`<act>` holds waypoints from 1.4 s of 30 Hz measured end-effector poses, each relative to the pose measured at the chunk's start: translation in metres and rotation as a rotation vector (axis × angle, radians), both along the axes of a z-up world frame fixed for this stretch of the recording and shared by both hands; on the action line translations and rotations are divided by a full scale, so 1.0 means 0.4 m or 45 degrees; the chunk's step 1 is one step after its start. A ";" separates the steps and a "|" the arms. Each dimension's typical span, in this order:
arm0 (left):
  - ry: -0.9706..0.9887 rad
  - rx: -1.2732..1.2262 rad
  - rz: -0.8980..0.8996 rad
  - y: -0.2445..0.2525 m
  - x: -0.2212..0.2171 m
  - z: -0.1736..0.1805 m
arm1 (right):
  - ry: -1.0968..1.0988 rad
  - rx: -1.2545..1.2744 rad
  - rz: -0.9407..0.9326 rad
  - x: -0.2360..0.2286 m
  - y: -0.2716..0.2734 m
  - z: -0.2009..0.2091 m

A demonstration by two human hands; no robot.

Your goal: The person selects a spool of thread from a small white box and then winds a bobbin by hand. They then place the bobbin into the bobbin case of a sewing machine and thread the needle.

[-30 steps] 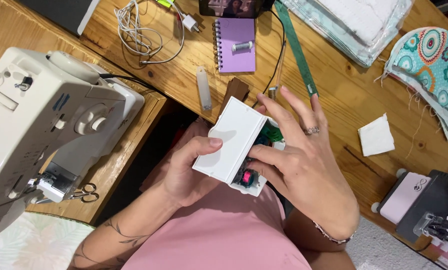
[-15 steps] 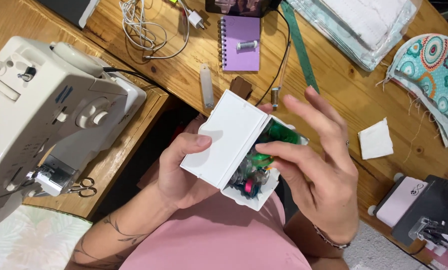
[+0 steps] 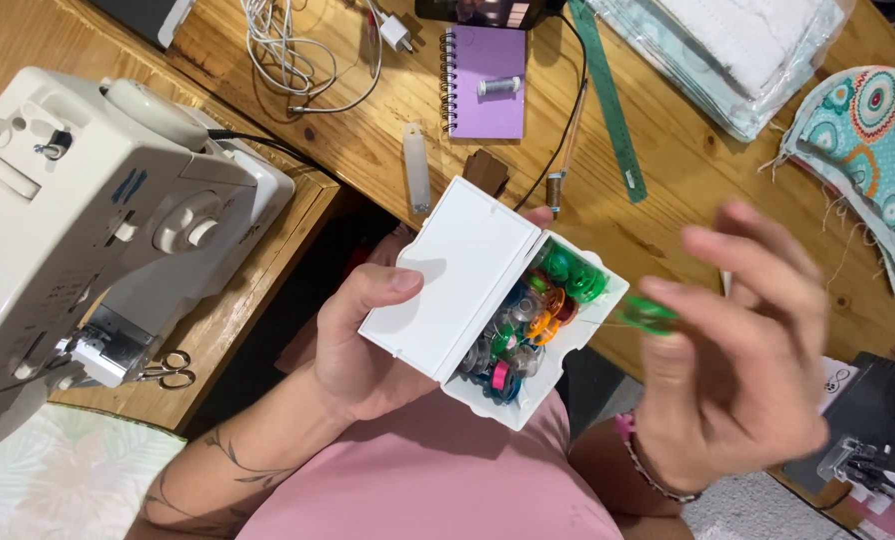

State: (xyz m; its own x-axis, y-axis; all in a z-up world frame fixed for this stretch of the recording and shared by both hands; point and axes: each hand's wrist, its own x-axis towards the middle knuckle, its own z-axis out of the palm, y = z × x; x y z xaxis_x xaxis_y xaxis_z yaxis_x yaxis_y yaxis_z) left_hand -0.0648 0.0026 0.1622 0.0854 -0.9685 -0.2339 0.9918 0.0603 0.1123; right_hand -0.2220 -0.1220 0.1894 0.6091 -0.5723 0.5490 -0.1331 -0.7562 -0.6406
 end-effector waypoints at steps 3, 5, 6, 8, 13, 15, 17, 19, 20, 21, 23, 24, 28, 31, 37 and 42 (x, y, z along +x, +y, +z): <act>0.013 -0.006 -0.041 0.002 0.000 -0.006 | 0.160 -0.215 0.096 -0.022 -0.029 0.018; 0.012 -0.040 -0.008 0.002 -0.006 -0.023 | 0.284 -0.218 0.228 -0.013 -0.029 0.038; 0.013 -0.075 0.022 0.002 -0.010 -0.032 | 0.411 -0.217 0.355 -0.009 -0.027 0.048; -0.027 -0.070 0.030 0.000 -0.011 -0.028 | 0.388 -0.240 0.325 -0.028 -0.043 0.023; -0.162 -0.074 0.041 0.003 -0.011 -0.008 | 0.566 -0.307 0.173 -0.021 -0.044 0.067; -0.302 -0.147 -0.072 0.008 -0.011 -0.009 | 0.557 -0.333 0.115 -0.014 -0.043 0.041; -0.322 -0.170 -0.074 0.034 -0.034 -0.084 | 0.584 -0.348 0.124 0.000 -0.032 0.051; -0.341 -0.187 -0.069 0.033 -0.038 -0.088 | 0.610 -0.359 0.141 0.012 -0.022 0.065; -0.267 -0.149 -0.011 0.020 -0.031 -0.054 | 0.596 -0.257 0.233 0.016 -0.016 0.075; -0.194 -0.111 0.048 0.008 -0.023 -0.020 | 0.580 -0.156 0.325 0.021 -0.010 0.085; -0.175 -0.084 0.100 -0.002 -0.021 -0.011 | 0.550 -0.142 0.316 0.012 -0.004 0.084; -0.159 -0.061 0.152 -0.008 -0.017 -0.007 | 0.518 -0.132 0.305 0.008 -0.001 0.084; 0.051 -0.076 0.143 -0.005 -0.028 -0.028 | 0.439 -0.315 0.143 -0.021 -0.023 0.027; -0.134 -0.118 0.112 0.003 -0.044 -0.049 | 0.523 -0.434 0.046 -0.006 -0.015 0.037; -0.068 -0.153 0.057 -0.005 -0.051 -0.057 | 0.643 -0.241 0.177 0.013 0.010 0.079; 0.008 -0.086 0.134 -0.005 -0.038 -0.036 | 0.462 -0.175 0.190 -0.019 0.002 0.051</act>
State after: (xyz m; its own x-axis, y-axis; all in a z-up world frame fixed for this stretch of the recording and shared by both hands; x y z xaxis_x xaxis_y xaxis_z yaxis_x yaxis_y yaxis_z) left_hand -0.0802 0.0006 0.1477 0.1863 -0.9679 -0.1689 0.9803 0.1716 0.0982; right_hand -0.2295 -0.1214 0.2097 0.8478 -0.3996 0.3487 -0.2141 -0.8594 -0.4644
